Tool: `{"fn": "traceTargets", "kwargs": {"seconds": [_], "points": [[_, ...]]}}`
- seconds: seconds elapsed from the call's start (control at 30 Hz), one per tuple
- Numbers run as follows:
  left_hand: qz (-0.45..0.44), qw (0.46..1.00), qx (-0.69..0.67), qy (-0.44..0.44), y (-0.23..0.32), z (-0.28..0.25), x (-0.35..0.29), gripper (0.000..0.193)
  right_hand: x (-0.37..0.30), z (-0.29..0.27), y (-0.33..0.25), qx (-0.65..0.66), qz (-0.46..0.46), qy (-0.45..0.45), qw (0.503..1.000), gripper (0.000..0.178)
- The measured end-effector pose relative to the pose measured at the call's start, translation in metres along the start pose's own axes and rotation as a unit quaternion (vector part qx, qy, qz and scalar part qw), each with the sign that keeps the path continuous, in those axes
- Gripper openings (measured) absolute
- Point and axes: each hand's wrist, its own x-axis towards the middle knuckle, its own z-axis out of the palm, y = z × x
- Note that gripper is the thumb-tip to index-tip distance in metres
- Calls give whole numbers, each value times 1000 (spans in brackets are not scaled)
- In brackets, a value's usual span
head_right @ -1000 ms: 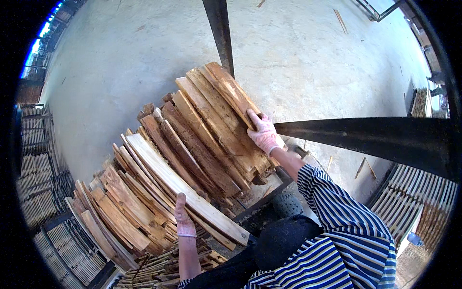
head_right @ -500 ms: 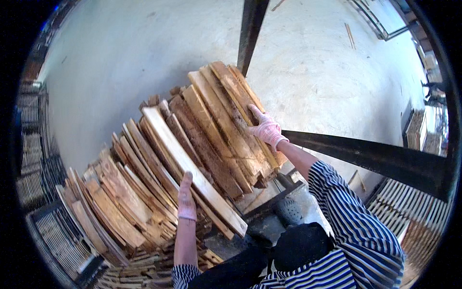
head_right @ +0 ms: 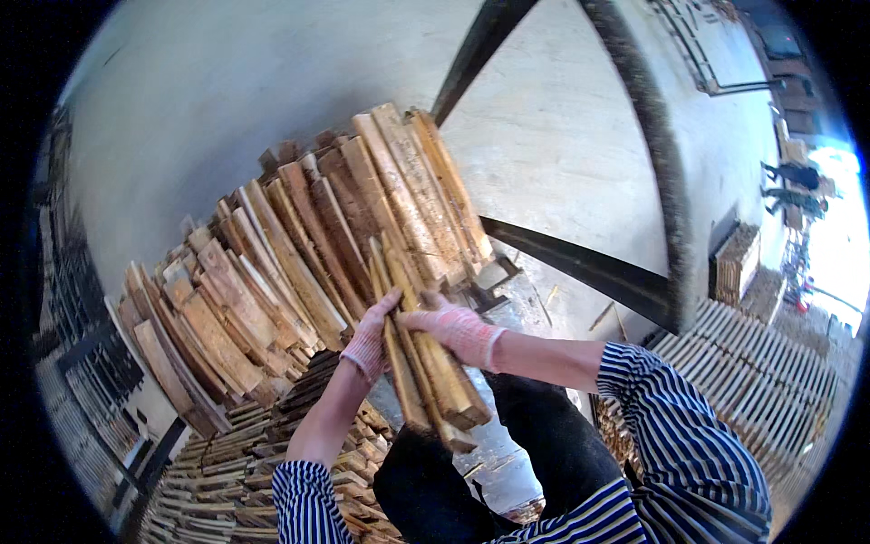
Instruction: The person repeatedly picks up wooden planks from a large pile and places them onto a metal rack. The person wears pink gloves and handles the wood by hand, moving pieces one by one or in small groups to build a vertical stack on the rack.
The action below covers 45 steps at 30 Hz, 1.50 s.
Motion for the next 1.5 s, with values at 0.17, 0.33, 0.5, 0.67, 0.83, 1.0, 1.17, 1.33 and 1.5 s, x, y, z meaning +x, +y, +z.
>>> {"fn": "traceTargets", "kwargs": {"seconds": [0.17, 0.33, 0.5, 0.67, 0.83, 1.0, 1.17, 1.33, 1.5], "points": [[21, 994, -54, -89, 5, -45, 33, 53, 43, 16, -25, -77, 57, -121, 988, 81], [76, 992, -11, -105, -26, -32, 16, 58, 32, 10, 19, -294, -92, 30, 951, 84], [202, 979, 4, -23, -56, 33, -119, 72, -115, 34, -11, -337, -159, 71, 925, 101], [321, 944, -2, -76, -73, 74, -195, 64, -281, 34, -30, -361, -307, 29, 880, 97], [327, 944, 30, -24, -79, 127, -306, 59, -379, 54, -45, -141, -348, -86, 923, 95], [383, 922, -5, 58, -85, 131, -434, 54, -420, 88, -86, -219, -319, -167, 907, 88], [490, 869, 5, 69, -100, 152, -507, 35, -455, 103, -99, -303, -405, -128, 853, 99], [648, 745, -130, 86, -133, 140, -574, 84, -507, 150, -112, -308, -357, -256, 844, 108], [665, 710, -201, 114, -200, 149, -655, 78, -540, 172, -95, -303, -345, -278, 844, 93]]}}
